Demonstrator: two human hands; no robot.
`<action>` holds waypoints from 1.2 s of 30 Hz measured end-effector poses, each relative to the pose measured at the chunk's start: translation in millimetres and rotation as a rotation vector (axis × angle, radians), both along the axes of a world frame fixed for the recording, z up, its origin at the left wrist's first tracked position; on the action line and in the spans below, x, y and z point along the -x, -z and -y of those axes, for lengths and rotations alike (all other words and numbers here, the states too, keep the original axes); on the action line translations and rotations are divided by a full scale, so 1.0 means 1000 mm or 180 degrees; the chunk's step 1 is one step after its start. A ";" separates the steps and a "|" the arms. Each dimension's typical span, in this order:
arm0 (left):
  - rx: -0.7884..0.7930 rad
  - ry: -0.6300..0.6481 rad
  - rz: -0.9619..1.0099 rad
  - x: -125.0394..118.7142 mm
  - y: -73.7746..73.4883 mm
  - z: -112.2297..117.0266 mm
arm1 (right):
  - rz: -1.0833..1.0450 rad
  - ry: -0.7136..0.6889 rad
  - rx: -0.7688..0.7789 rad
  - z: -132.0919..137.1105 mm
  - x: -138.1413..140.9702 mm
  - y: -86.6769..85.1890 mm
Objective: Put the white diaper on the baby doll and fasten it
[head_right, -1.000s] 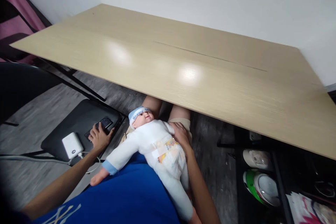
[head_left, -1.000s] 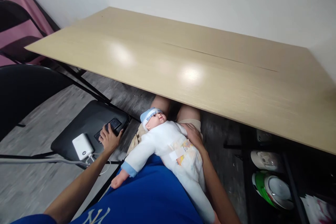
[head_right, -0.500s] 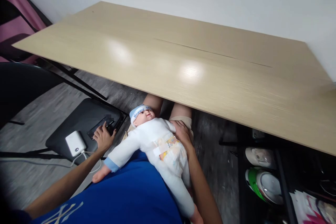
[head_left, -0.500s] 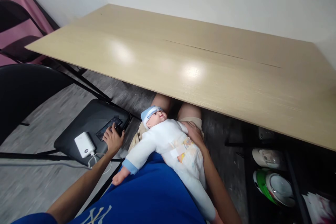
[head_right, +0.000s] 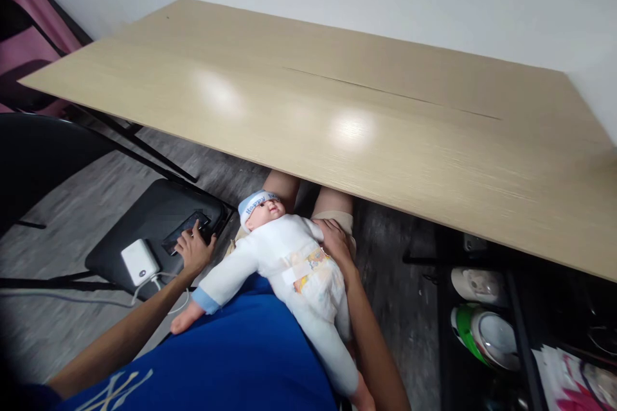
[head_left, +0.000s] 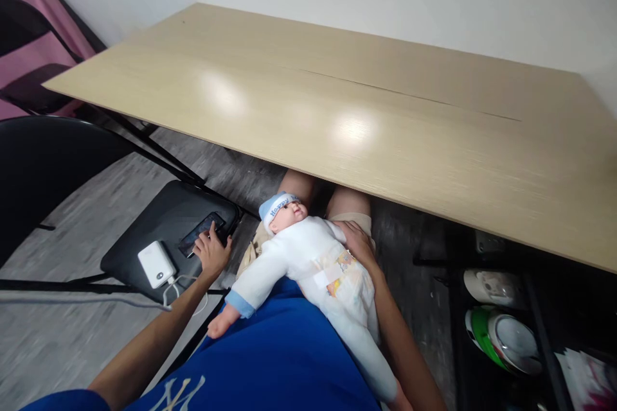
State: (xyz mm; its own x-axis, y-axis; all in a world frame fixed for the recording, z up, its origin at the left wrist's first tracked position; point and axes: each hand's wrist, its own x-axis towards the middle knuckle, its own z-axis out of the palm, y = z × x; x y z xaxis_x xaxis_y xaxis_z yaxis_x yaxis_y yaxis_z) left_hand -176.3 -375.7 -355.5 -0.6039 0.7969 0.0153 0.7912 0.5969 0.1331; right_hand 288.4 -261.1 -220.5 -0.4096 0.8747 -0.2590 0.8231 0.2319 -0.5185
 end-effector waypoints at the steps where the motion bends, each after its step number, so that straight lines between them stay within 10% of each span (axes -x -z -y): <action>1: 0.0007 0.0003 0.0001 0.000 0.000 -0.001 | -0.0001 -0.0003 0.0004 0.000 0.000 0.000; 16: -0.0198 0.0019 -0.0041 0.006 -0.003 0.008 | 0.0042 0.0026 -0.0033 0.002 0.002 -0.002; 36: -0.0028 -0.0335 0.0153 0.091 -0.020 0.060 | 0.0074 -0.0014 -0.0076 0.002 0.002 -0.006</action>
